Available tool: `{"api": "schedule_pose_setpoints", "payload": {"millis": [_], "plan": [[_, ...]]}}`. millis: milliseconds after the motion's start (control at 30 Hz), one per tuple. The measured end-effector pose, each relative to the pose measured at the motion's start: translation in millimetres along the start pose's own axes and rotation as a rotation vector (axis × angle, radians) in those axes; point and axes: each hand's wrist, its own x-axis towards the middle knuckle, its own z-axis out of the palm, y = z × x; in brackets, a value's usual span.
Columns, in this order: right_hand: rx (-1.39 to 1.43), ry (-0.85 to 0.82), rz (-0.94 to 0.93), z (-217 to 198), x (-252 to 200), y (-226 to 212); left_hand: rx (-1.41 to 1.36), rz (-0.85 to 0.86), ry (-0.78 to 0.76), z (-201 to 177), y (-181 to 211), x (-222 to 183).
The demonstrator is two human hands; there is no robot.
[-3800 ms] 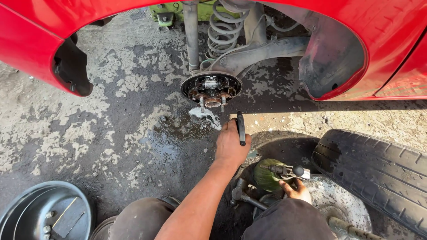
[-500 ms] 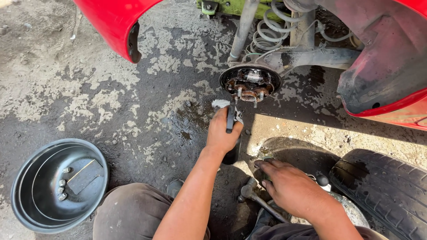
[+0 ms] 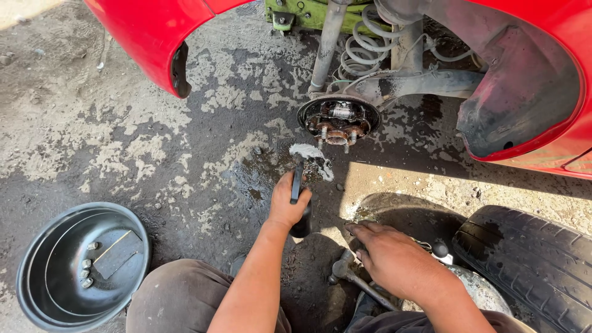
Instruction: Cleaning the rear brake assembly of a car using a spray bottle and a brush
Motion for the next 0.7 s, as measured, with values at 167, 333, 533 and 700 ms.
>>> {"api": "schedule_pose_setpoints", "payload": {"millis": [167,333,533,700], "plan": [[0.000,0.003,0.019,-2,-3,-3,0.260,-0.015,-0.102,13,-42,-16],[-0.014,-0.038,0.048,2,-1,0,0.551,0.149,-0.260,28,-52,-28],[-0.019,-0.031,0.030,0,-10,2,0.576,0.326,-0.206,68,-69,-41],[-0.028,-0.061,0.096,0,-13,11,0.556,0.283,-0.215,76,-57,-38]]}}
